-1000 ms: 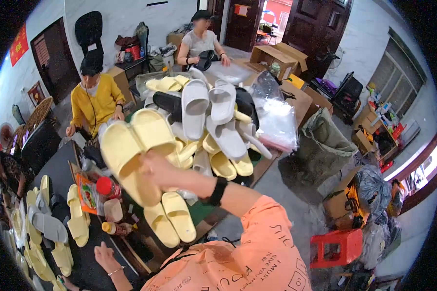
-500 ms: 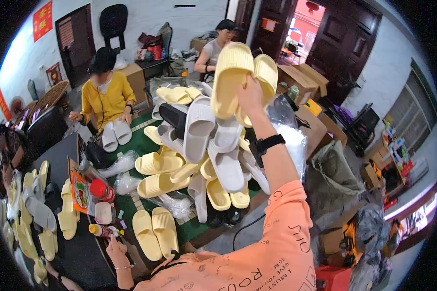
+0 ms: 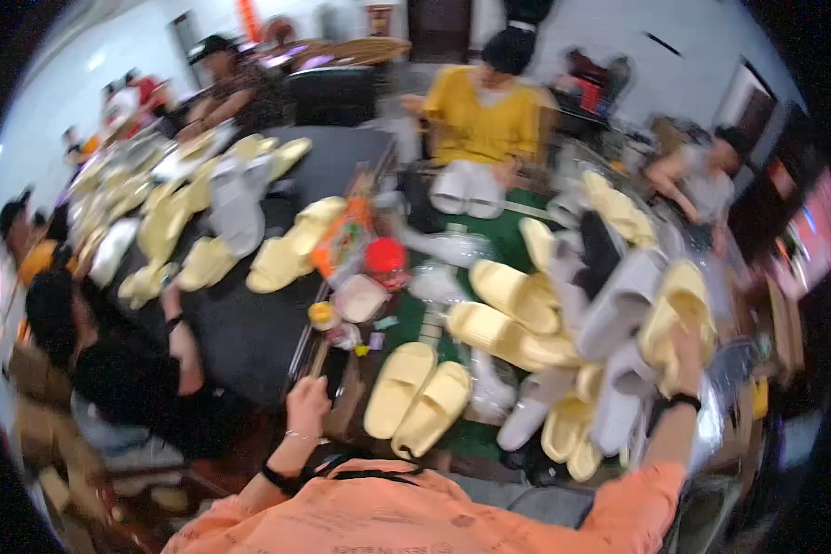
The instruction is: Inspecting, sorting, and organizing various sandal components at a production table.
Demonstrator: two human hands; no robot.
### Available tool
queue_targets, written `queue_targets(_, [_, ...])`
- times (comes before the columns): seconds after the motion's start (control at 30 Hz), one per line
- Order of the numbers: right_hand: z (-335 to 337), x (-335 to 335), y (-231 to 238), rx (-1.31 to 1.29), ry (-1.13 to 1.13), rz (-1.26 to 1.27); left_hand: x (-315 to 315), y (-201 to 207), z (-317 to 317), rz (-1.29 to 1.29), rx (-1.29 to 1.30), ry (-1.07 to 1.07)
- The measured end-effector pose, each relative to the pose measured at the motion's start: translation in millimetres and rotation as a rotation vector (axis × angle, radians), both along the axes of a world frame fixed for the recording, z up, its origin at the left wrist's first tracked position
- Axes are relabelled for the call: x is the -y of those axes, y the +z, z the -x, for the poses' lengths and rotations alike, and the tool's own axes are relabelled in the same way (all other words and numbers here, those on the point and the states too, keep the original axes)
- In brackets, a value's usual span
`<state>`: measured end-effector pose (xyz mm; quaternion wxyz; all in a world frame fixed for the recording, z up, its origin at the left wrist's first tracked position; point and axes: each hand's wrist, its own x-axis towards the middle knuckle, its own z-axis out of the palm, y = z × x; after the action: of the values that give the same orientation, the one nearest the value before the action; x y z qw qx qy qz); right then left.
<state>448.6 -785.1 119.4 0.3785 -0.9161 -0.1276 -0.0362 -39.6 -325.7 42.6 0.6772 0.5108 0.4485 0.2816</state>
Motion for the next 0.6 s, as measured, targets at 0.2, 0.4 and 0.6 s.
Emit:
queue_targets(0.2, [-21.5,2.1,-20.2,0.209,-0.011,0.189,-22.4,-2.4,15.5,0.103,0.131,0.093])
queue_targets(0.4, [-10.7,8.4,-2.5,0.363,-0.217,0.626,-89.5,-26.8,12.8,-0.213,0.006,0.112])
queue_targets(0.6, [61.8,-76.8,42.7,0.474,-0.217,0.511,-227.0,-66.5,9.6,0.042,-0.062,0.49])
